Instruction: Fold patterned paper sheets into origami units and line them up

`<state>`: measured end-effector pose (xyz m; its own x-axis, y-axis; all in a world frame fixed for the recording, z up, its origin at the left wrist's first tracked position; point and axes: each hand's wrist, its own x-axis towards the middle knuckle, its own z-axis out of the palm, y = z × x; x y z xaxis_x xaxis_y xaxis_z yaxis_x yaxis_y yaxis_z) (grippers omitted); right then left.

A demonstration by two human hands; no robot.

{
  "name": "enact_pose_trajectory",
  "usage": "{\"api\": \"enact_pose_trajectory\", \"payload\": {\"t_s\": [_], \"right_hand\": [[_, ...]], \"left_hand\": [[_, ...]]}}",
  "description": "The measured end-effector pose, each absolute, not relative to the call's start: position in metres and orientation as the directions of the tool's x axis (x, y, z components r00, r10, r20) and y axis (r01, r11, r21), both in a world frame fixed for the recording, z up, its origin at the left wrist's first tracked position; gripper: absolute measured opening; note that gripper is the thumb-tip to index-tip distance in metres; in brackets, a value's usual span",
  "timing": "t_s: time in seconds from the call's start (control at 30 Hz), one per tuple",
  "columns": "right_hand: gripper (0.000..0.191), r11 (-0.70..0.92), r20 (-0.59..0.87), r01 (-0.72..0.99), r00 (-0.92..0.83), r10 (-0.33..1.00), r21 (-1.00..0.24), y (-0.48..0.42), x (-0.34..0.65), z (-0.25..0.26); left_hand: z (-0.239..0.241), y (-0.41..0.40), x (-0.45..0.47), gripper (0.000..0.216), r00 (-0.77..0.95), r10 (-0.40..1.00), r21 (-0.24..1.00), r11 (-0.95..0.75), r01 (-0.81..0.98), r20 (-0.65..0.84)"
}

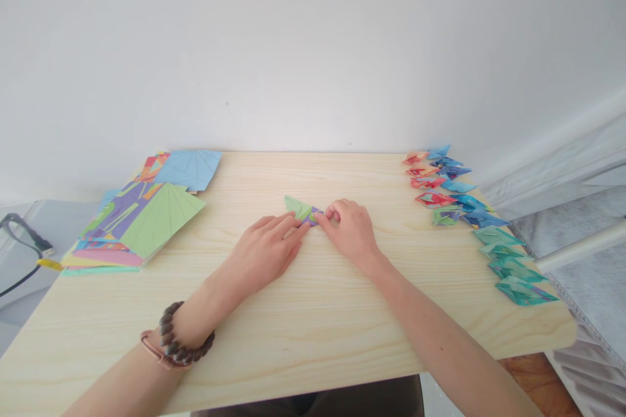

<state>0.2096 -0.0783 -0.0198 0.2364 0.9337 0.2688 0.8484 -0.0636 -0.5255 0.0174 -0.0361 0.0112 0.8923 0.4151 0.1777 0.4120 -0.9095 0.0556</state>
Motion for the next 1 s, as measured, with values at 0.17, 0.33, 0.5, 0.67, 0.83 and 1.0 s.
{"api": "enact_pose_trajectory", "payload": {"t_s": [0.17,0.33,0.5,0.67,0.83,1.0], "right_hand": [[0.014,0.05,0.219,0.79,0.108,0.97,-0.611,-0.082,0.222,-0.016],[0.01,0.074,0.161,0.78,0.035,0.986,-0.621,-0.083,0.225,-0.009],[0.016,0.073,0.134,0.809,0.007,0.991,-0.584,-0.084,0.224,-0.008],[0.022,0.01,0.173,0.871,0.086,0.981,-0.491,-0.085,0.213,-0.014],[0.026,-0.03,0.219,0.9,0.137,0.966,-0.434,-0.089,0.207,-0.015],[0.023,0.028,0.229,0.876,0.095,0.969,-0.481,-0.09,0.211,-0.016]], "left_hand": [[0.013,-0.037,0.018,0.036,0.897,0.412,0.055,-0.911,0.409,0.159],[0.008,-0.035,0.018,0.035,0.862,0.464,0.094,-0.886,0.454,0.205],[-0.001,-0.031,0.024,0.021,0.787,0.555,0.153,-0.832,0.534,0.271],[-0.002,-0.033,0.03,0.017,0.742,0.603,0.204,-0.797,0.568,0.292],[0.001,-0.034,0.033,0.018,0.724,0.635,0.246,-0.772,0.586,0.269],[0.001,-0.034,0.032,0.018,0.708,0.655,0.289,-0.754,0.589,0.266]]}}
